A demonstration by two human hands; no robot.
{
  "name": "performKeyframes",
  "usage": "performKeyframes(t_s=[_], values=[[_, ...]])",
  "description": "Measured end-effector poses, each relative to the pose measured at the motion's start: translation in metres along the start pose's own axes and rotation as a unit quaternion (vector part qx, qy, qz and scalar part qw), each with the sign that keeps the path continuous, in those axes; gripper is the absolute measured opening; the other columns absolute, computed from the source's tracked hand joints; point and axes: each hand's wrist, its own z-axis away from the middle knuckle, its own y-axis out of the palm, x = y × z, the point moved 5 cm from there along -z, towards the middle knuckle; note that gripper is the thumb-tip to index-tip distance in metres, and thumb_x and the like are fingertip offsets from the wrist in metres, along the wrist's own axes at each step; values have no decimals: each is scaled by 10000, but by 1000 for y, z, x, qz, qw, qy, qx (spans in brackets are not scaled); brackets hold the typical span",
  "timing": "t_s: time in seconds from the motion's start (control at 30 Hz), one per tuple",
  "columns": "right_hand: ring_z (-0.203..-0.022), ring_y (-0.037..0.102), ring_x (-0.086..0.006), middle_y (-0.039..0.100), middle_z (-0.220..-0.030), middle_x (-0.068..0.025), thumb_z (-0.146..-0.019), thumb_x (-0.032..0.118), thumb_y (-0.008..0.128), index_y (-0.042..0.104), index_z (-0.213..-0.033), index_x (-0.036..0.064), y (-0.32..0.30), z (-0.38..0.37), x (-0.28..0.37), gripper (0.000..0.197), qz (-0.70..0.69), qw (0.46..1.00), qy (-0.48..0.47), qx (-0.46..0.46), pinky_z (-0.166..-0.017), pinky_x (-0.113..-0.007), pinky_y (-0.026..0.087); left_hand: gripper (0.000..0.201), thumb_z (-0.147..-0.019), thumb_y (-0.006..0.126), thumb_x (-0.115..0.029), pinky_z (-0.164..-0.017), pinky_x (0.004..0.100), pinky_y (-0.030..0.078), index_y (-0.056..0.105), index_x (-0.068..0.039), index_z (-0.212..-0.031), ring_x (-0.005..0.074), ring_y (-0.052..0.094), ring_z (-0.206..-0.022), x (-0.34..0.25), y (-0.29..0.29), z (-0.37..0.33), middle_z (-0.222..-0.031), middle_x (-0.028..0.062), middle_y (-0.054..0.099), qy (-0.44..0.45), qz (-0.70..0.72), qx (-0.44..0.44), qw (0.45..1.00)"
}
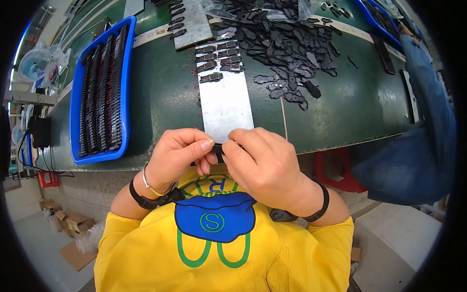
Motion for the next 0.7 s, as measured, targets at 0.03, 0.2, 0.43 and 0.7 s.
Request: performKeyframes(t_s=[0.03, 0.2, 0.43, 0.7], values=[[-670, 612, -274, 622, -841, -123, -640, -11, 729, 611, -903, -9, 2, 2, 0, 289, -1, 1000, 0, 7, -565, -349, 496, 178, -951, 575, -144, -539, 196, 504, 652, 16, -959, 86, 621, -599, 0, 1, 0, -772, 77, 678, 4, 5, 6, 1000], [-677, 628, -293, 637, -854, -146, -668, -11, 733, 606, -922, -27, 2, 4, 0, 284, -17, 999, 7, 28, -575, -355, 511, 190, -958, 569, -151, -547, 196, 516, 653, 19, -974, 75, 616, -616, 2, 0, 1, -774, 55, 670, 23, 11, 19, 999], [-683, 641, -302, 646, -853, -153, -685, -8, 730, 608, -917, -30, 1, 5, 1, 263, -20, 1000, 17, 11, -591, -356, 525, 189, -960, 563, -146, -564, 201, 523, 646, 23, -977, 86, 628, -631, 3, 1, 2, -789, 72, 677, 29, 10, 19, 999], [-683, 644, -299, 647, -858, -154, -682, -16, 728, 615, -911, -37, 2, 6, 3, 257, -1, 1000, 7, 3, -589, -355, 528, 183, -961, 555, -139, -597, 210, 530, 643, 22, -972, 101, 645, -653, 2, 2, 4, -810, 103, 691, 30, 16, 21, 999]])
